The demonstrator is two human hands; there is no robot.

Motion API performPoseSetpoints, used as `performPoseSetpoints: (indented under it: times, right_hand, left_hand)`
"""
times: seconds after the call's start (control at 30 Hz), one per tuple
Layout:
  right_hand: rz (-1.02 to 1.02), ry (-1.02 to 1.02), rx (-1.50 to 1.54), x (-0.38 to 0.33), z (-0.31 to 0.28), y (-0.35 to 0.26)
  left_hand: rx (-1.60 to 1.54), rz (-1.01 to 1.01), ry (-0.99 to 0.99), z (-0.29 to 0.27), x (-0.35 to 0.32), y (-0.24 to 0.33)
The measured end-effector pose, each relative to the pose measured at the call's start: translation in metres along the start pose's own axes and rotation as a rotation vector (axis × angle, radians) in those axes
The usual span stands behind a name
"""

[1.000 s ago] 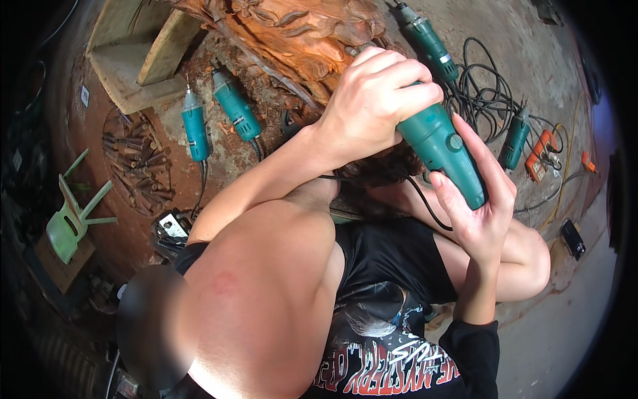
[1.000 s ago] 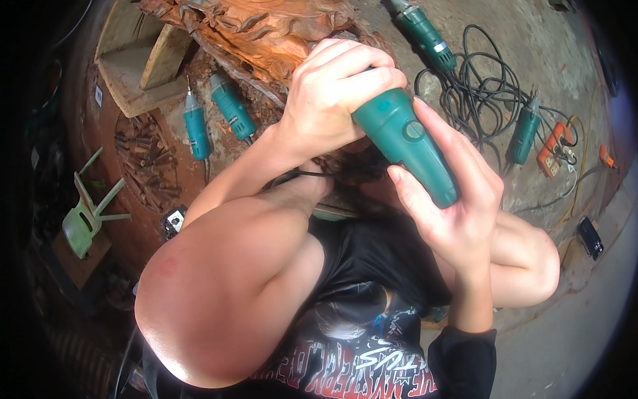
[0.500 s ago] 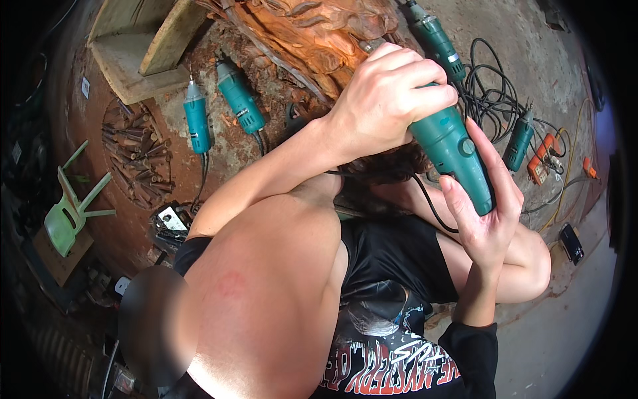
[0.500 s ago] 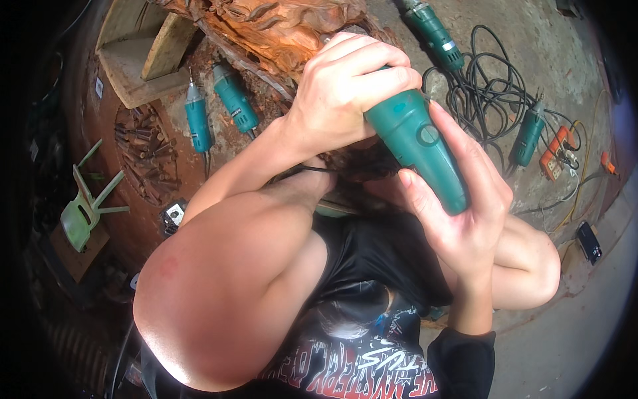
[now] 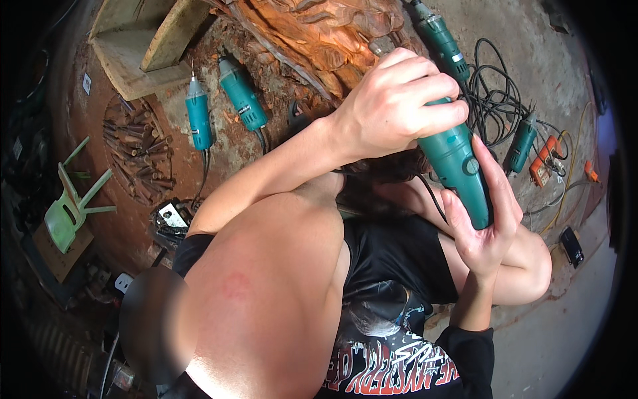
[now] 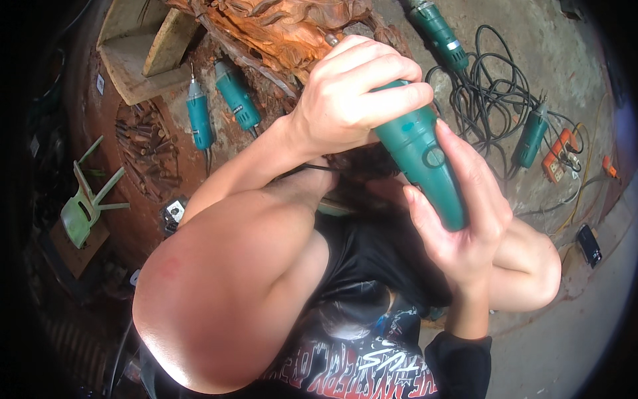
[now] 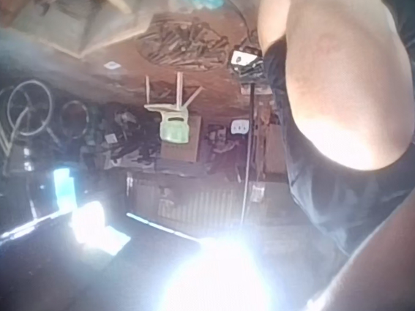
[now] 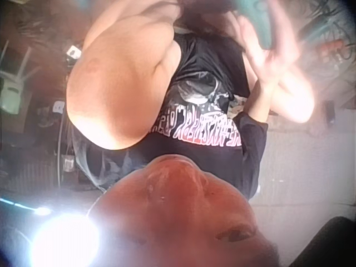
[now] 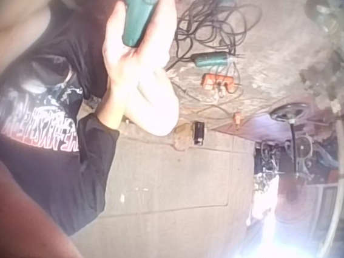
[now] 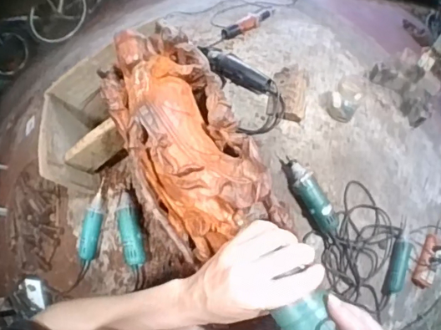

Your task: The person uses a green rotary tool to carve details into a large piece of wood. They adjust the tool and continue carving different sections of the wood sculpture.

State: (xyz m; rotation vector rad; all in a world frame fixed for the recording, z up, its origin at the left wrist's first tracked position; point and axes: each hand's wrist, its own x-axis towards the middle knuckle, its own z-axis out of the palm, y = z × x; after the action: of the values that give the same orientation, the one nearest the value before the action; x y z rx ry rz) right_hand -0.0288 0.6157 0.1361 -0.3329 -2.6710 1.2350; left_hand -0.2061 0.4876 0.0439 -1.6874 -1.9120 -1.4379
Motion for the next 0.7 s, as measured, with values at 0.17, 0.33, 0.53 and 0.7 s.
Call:
performPoseSetpoints:
  times: [0.17,0.33,0.53,0.7]
  right_hand:
    - [0.145,0.008,0.072,0.0028,0.0016,-0.0089]
    - [0.111,0.01,0.061,0.0046,0.0016,-0.0063]
    - [0.19,-0.011,0.103,0.0042,-0.0003,-0.0108]
    - [0.023,-0.016,0.017,-0.0004,-0.0025,-0.002]
  left_hand:
    - [-0.022,-0.059,-0.053,-0.0021,0.0024,-0.0002]
    - [0.009,-0.063,-0.057,-0.0035,0.0024,-0.0007]
    - [-0.011,-0.082,-0.073,-0.0027,0.0016,0.0002]
    - [-0.005,-0.016,-0.024,-0.0018,0.0025,0.0014]
